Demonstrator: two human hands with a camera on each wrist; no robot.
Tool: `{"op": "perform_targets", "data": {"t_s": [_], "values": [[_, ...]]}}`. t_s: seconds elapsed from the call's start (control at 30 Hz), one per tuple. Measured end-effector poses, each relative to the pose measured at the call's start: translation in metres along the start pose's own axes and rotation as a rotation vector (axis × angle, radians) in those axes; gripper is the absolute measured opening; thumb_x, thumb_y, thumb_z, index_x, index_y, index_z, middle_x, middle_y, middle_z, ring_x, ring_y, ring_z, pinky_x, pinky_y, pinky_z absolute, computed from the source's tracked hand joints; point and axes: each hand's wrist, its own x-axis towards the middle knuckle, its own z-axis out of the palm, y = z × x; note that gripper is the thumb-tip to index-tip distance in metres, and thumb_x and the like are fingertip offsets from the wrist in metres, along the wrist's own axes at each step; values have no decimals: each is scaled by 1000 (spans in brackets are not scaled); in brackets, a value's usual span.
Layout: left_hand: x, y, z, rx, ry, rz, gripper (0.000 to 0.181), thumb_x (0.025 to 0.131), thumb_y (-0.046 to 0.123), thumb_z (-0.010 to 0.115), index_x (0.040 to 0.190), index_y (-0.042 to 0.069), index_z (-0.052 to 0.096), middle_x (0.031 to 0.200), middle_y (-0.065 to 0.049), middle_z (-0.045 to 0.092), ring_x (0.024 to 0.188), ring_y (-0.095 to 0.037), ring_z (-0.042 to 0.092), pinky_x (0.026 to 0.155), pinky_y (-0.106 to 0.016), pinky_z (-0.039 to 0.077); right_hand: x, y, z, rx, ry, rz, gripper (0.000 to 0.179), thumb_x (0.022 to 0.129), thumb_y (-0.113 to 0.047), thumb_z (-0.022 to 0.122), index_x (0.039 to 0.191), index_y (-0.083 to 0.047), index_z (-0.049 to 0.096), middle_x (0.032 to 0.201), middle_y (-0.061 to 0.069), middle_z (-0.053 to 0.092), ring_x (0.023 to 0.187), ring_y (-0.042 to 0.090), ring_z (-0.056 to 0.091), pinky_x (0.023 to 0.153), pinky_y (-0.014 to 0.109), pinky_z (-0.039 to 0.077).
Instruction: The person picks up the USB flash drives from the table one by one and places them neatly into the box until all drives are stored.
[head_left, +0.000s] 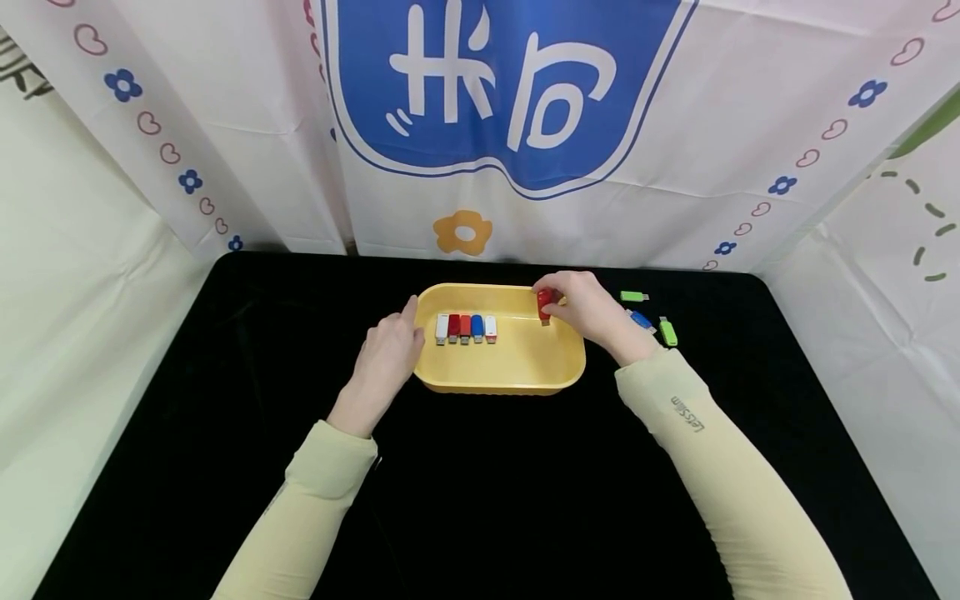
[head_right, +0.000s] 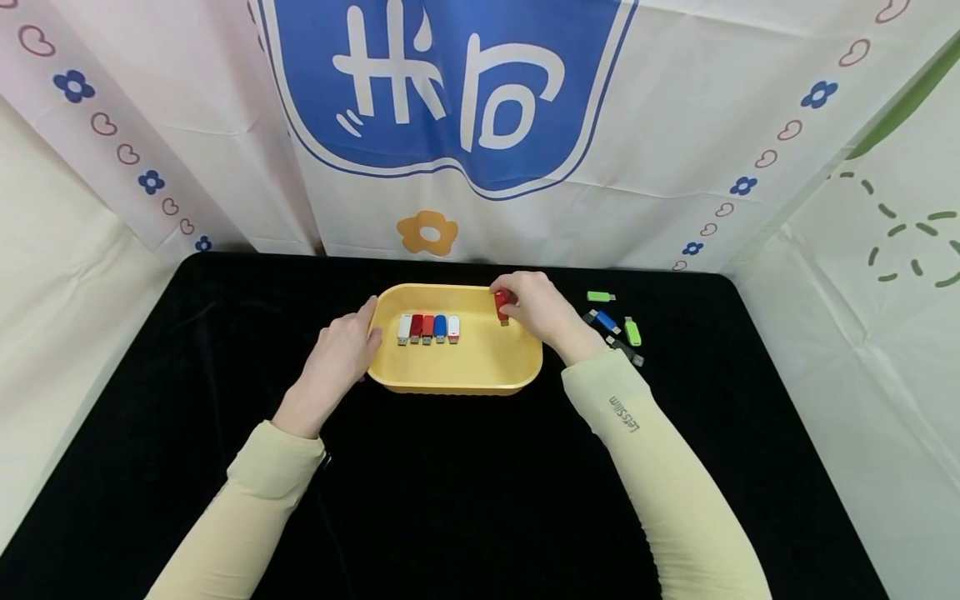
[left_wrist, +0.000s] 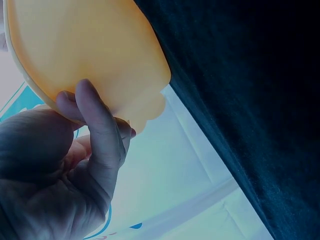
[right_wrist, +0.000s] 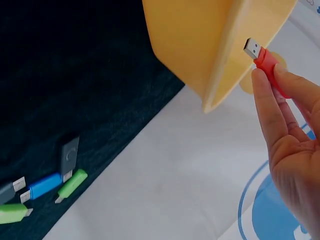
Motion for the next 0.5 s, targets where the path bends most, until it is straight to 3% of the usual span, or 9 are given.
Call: {"op": "perform_targets", "data": {"t_s": [0.5], "values": [[1, 0, 0, 6, 4, 5, 51, 97, 10, 60, 145, -3, 47, 93, -23, 69, 53, -24, 59, 44, -31, 47, 14, -4, 25, 16, -27, 15, 21, 90, 2, 70, 111, -2, 70, 98, 10, 73, 91, 22, 66, 86, 37, 56]]}}
